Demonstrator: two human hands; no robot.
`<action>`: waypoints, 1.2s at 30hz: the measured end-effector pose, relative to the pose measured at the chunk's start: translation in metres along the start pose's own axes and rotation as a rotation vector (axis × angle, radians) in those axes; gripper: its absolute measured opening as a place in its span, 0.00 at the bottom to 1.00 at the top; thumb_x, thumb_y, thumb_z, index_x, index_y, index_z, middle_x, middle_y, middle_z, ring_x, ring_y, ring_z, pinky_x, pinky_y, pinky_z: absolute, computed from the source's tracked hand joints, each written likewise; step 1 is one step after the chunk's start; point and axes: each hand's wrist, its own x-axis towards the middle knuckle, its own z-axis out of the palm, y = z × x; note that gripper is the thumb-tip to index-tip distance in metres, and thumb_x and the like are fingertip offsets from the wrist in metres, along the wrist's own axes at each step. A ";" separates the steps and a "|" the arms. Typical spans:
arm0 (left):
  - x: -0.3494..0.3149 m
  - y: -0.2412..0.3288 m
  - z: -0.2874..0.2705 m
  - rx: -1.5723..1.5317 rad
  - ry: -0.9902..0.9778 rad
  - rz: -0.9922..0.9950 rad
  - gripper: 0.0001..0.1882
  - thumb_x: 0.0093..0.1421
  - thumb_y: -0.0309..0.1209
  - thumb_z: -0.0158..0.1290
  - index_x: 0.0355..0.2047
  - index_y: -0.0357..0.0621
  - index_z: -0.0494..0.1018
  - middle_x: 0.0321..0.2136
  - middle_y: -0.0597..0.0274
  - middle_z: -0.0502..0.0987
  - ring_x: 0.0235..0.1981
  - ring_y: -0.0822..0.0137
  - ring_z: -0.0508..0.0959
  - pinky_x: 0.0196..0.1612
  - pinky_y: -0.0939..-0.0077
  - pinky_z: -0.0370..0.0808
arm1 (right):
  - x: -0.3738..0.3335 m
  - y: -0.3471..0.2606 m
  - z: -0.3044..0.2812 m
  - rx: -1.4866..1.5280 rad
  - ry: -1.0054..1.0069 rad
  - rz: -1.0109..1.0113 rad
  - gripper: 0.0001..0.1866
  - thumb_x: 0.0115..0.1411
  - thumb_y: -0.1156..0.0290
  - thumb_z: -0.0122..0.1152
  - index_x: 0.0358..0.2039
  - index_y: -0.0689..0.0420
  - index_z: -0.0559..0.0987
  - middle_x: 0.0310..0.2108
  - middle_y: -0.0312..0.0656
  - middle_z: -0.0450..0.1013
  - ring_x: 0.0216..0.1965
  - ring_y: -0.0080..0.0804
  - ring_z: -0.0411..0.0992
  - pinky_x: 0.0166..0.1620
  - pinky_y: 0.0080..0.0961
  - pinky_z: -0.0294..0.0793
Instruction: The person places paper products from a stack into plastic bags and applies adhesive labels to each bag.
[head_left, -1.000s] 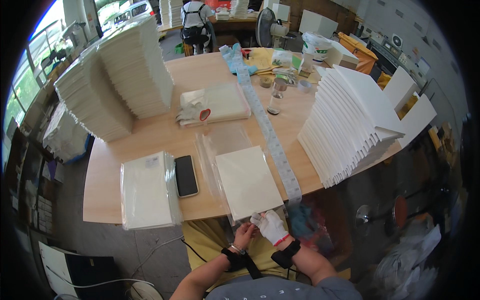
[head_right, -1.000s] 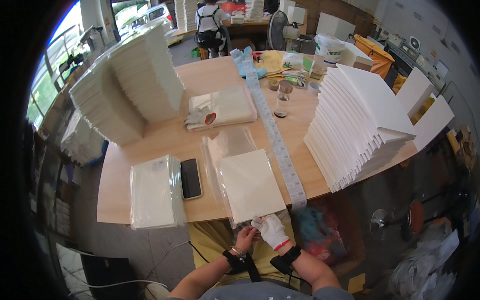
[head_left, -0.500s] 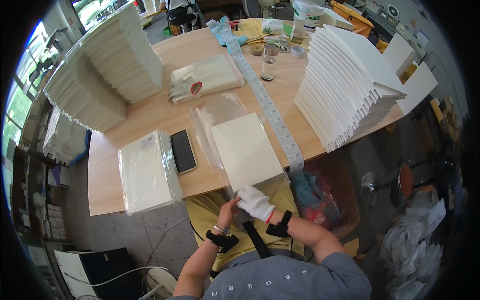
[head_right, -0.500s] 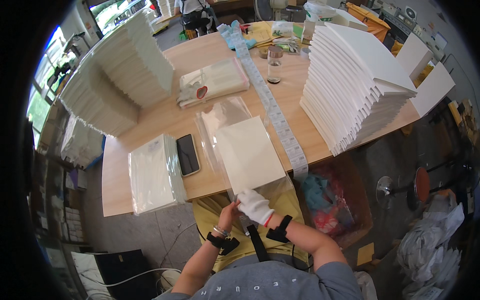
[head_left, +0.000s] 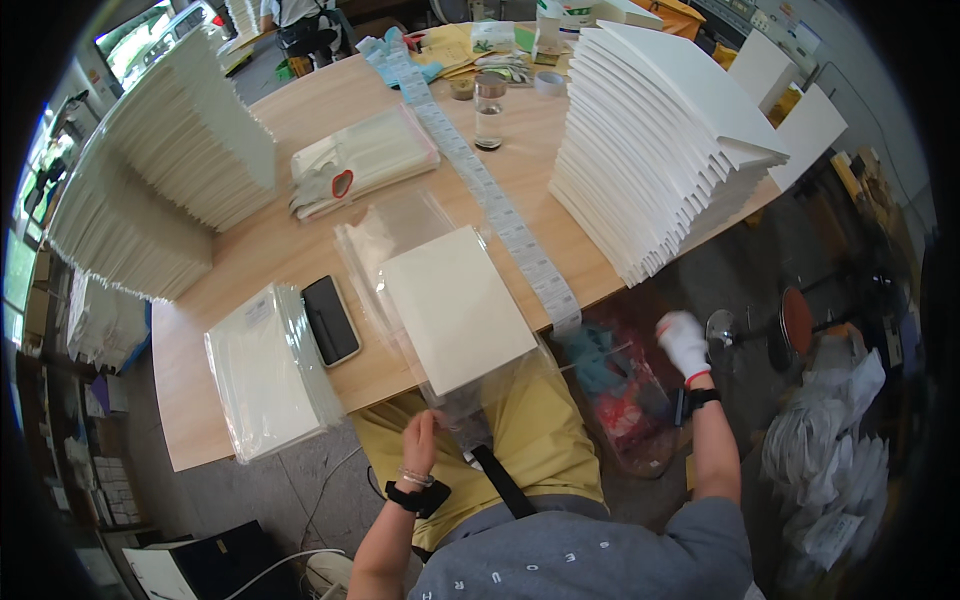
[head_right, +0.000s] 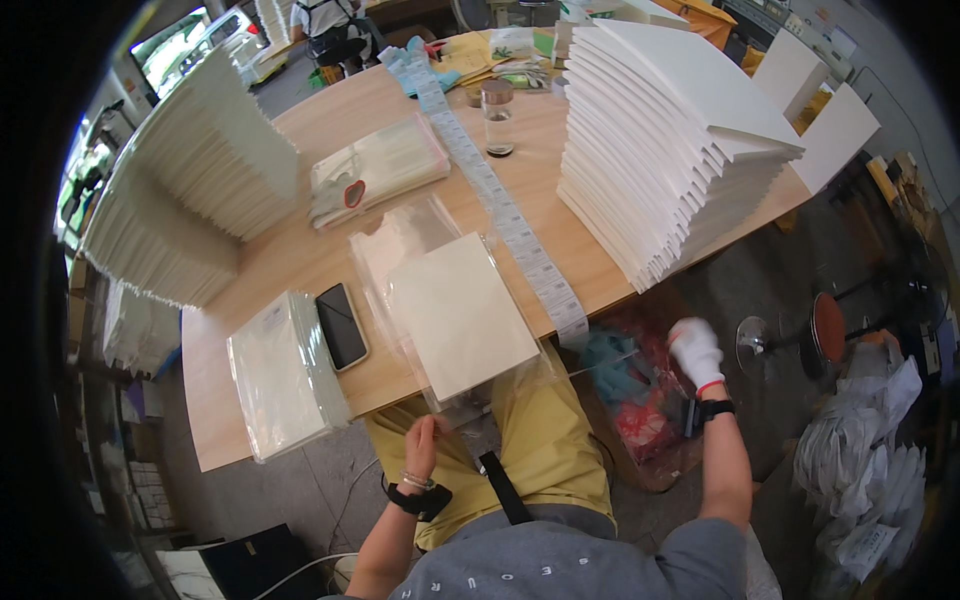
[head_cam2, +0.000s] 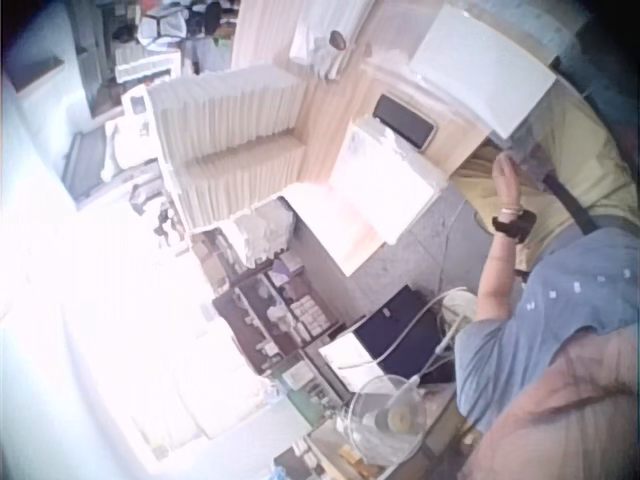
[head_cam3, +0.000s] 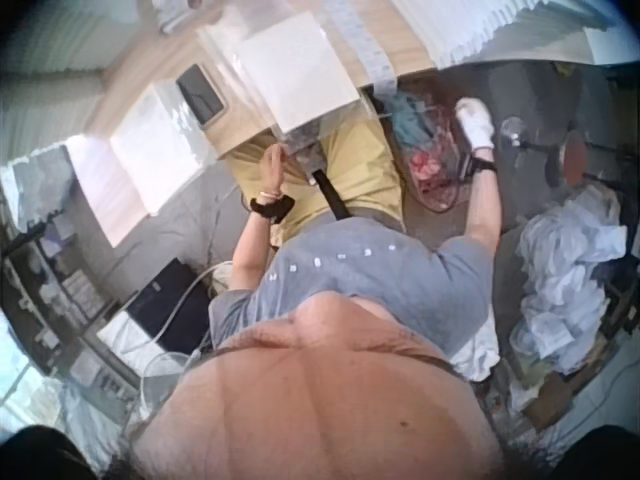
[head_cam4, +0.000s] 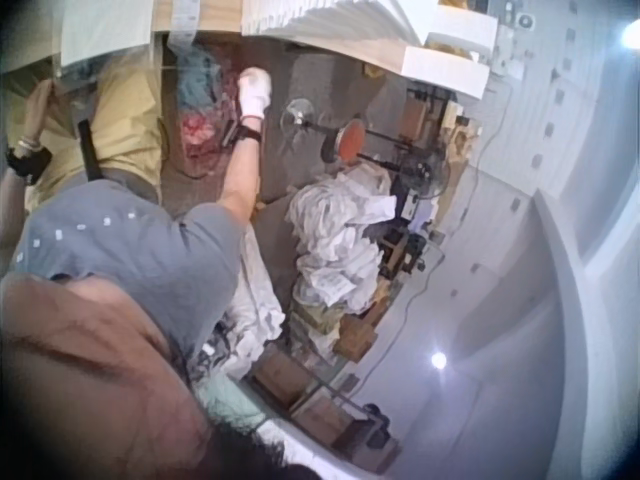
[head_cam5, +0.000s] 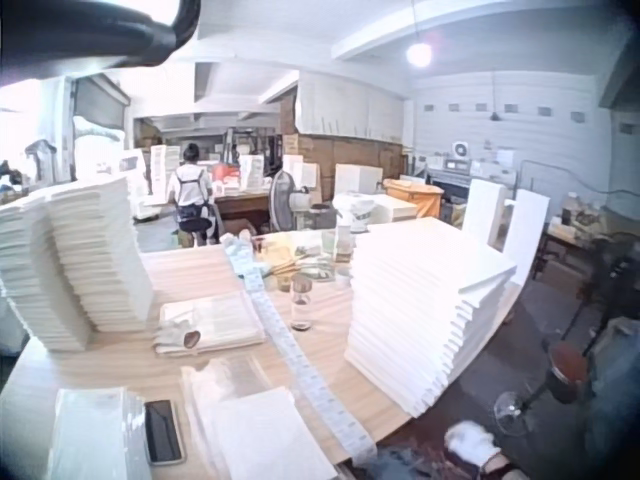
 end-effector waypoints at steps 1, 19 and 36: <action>0.000 0.004 0.000 0.205 0.105 0.189 0.11 0.58 0.29 0.46 0.39 0.39 0.73 0.34 0.58 0.74 0.33 0.61 0.73 0.38 0.70 0.70 | -0.012 -0.029 -0.005 -0.507 -0.511 -0.107 0.13 0.49 0.64 0.51 0.34 0.52 0.79 0.38 0.47 0.74 0.39 0.46 0.73 0.40 0.38 0.73; 0.024 0.042 -0.006 0.819 -0.076 0.853 0.13 0.41 0.24 0.56 0.30 0.48 0.74 0.32 0.64 0.73 0.36 0.61 0.72 0.38 0.67 0.68 | -0.005 -0.037 0.059 1.675 -0.485 0.052 0.05 0.50 0.76 0.52 0.28 0.60 0.75 0.24 0.40 0.73 0.25 0.30 0.73 0.32 0.25 0.73; 0.034 0.044 -0.012 0.849 -0.108 0.897 0.13 0.41 0.24 0.56 0.30 0.47 0.75 0.33 0.66 0.75 0.33 0.63 0.73 0.35 0.69 0.69 | 0.027 -0.160 0.055 0.458 0.013 -1.210 0.05 0.47 0.69 0.54 0.23 0.56 0.75 0.26 0.36 0.74 0.27 0.35 0.72 0.29 0.29 0.71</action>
